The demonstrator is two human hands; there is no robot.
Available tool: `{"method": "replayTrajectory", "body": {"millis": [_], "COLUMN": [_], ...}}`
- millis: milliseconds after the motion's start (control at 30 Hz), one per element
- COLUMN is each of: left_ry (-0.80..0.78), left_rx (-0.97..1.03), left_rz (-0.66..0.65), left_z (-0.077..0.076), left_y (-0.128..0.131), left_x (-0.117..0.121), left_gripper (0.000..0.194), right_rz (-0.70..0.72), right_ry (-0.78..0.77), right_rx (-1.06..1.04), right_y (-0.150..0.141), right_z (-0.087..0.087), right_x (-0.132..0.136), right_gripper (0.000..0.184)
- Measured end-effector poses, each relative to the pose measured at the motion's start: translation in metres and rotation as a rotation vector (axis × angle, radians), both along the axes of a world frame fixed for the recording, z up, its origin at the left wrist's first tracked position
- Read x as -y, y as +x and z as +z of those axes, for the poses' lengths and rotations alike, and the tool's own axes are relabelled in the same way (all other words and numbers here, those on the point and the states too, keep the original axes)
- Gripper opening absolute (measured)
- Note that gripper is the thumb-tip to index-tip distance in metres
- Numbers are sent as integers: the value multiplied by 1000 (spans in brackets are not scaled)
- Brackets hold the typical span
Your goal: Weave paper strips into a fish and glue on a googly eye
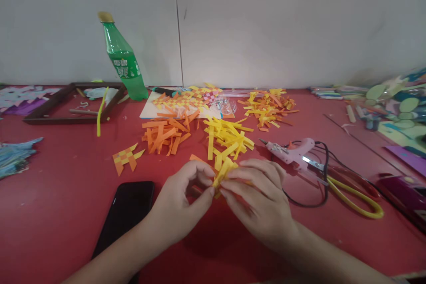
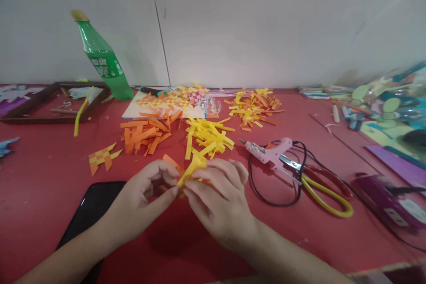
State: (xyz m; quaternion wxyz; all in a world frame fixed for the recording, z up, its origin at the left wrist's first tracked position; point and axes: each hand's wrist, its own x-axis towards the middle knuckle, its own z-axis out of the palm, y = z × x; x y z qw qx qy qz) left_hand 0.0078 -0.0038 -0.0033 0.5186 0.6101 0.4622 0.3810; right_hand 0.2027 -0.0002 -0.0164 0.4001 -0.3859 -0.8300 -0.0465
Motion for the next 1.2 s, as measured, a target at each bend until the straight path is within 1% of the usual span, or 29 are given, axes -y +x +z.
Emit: {"method": "replayTrajectory", "body": {"millis": [100,200,400,533,733,833,933,1000,1100,1133,1200], "left_ry": [26,55,190,248,272,280,270,248,206,192,178], "left_rx": [-4,-12,-115,-171,-172,-176,-155,-139,-148,-154,-151], "left_rz": [-21,-44,-80,-95,-120,-115,-105,-87,-65,-63,-62], "left_z": [0,-1,0,0,1,1,1,1,0,0,0], "left_y": [0,0,-1,-1,-1,-1,-1,-1,-2,-2,-2], "left_x": [0,2,3,3,3,3,3,4,6,6,7], "left_gripper": [11,11,14,17,20,21,20,18,21,22,22], "right_rz": [50,59,93,121,137,117,122,95,48,57,106], "right_ry": [-47,-74,-63,-51,-51,-48,-77,-127,-299,-379,-532], "right_rx": [21,14,-34,-47,-9,-19,-52,-115,-265,-323,-437], "right_y": [0,0,-5,-5,-4,-4,-2,0,4,5,6], "right_z": [1,1,3,7,8,8,8,7,4,3,2], "right_x": [-2,-3,-3,-3,-5,-5,-4,-4,-5,-6,-8], "right_gripper": [10,8,12,14,14,14,12,14,36,39,32]}}
